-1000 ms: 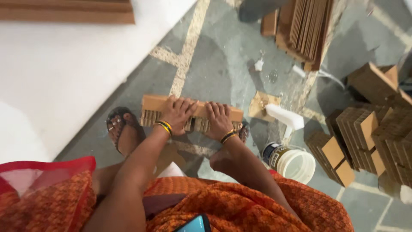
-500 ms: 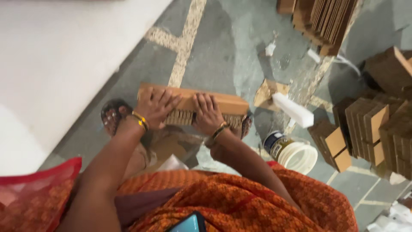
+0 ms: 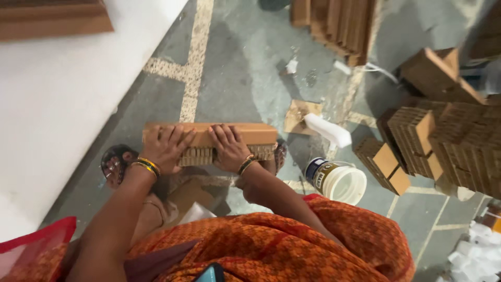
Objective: The person sits on the floor and folds a flat piece of corrugated cardboard into a box shape. They press the flaps and edges together to secure the structure, then place the finished item on a white surface.
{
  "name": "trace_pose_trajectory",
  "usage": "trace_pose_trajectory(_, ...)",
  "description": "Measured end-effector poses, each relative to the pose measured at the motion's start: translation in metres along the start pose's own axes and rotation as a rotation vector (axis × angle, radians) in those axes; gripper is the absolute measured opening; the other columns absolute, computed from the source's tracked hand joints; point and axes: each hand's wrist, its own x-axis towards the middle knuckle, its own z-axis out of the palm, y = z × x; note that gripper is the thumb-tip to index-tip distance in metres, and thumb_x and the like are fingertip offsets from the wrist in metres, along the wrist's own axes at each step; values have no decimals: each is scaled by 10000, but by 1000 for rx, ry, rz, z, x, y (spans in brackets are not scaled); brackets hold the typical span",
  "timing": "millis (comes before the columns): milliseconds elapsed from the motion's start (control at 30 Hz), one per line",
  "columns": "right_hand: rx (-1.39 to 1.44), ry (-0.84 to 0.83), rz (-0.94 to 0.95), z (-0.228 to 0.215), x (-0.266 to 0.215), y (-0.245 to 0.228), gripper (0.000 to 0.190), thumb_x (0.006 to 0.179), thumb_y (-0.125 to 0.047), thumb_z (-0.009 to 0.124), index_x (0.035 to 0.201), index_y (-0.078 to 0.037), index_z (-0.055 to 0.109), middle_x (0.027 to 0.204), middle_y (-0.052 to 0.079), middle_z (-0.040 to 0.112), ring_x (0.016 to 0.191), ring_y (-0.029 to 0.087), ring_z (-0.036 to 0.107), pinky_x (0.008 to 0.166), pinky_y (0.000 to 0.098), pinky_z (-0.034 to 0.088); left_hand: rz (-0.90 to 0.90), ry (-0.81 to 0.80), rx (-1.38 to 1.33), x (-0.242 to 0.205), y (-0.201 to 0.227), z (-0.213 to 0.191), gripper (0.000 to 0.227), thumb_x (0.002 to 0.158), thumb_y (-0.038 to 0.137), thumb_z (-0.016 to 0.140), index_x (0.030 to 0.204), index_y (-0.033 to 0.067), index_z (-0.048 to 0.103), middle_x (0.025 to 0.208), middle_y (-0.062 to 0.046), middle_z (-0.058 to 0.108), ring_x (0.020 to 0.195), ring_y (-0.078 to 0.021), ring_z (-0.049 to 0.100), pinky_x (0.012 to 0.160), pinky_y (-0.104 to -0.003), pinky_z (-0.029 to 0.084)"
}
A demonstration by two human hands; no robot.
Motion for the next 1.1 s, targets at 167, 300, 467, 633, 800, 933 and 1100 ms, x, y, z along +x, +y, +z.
trace_pose_trajectory(167,200,82,-56,-28,-3,-4,1107,679,-616,727,1451,94,372,1506,281,400,1392,434,372,1154,551,219,-50,-85,-71,-5,10,-20,1233,620,823,682,1580,195,230,1596,-137,297,1439,-345,281,1137,-642,198)
trace_pose_trajectory(300,264,267,539,4,-34,48,856,849,-467,707,1476,56,450,1458,271,509,1341,434,464,1168,509,323,-506,94,-217,12,-9,-2,1109,800,852,487,1587,113,232,1652,-241,202,1495,-426,171,1152,-716,87)
trace_pose_trajectory(467,927,376,1373,42,-79,131,731,927,-537,637,1358,47,552,1260,253,639,1144,402,616,1008,500,478,-1235,-191,-944,15,-28,14,1048,897,809,437,1575,14,349,1576,-257,418,1446,-423,425,1168,-552,356)
trace_pose_trajectory(633,1713,502,1286,33,-85,133,485,856,-407,585,1172,-54,687,1006,139,711,891,323,679,799,467,548,-1289,127,-1073,20,-23,13,858,841,666,675,1319,-35,543,1328,-302,577,1190,-444,587,987,-526,475)
trace_pose_trajectory(800,1580,567,1498,18,-94,137,72,809,-157,568,879,-173,573,769,2,501,642,193,441,584,367,379,-1213,523,-1056,21,-36,40,474,735,373,784,962,-21,650,988,-260,706,882,-388,682,789,-483,538)
trace_pose_trajectory(933,1812,651,1364,27,-98,128,77,815,-102,503,825,-134,572,741,40,535,607,203,466,556,376,393,-1150,769,-1055,6,-30,79,374,659,263,814,841,-19,647,845,-191,700,753,-298,645,724,-443,536)
trace_pose_trajectory(1100,1988,684,1261,36,-111,135,171,822,-34,421,758,-87,570,707,88,578,563,215,496,522,387,412,-1229,906,-1554,0,-31,92,223,768,217,732,788,8,657,762,-70,637,702,-148,596,676,-392,544)
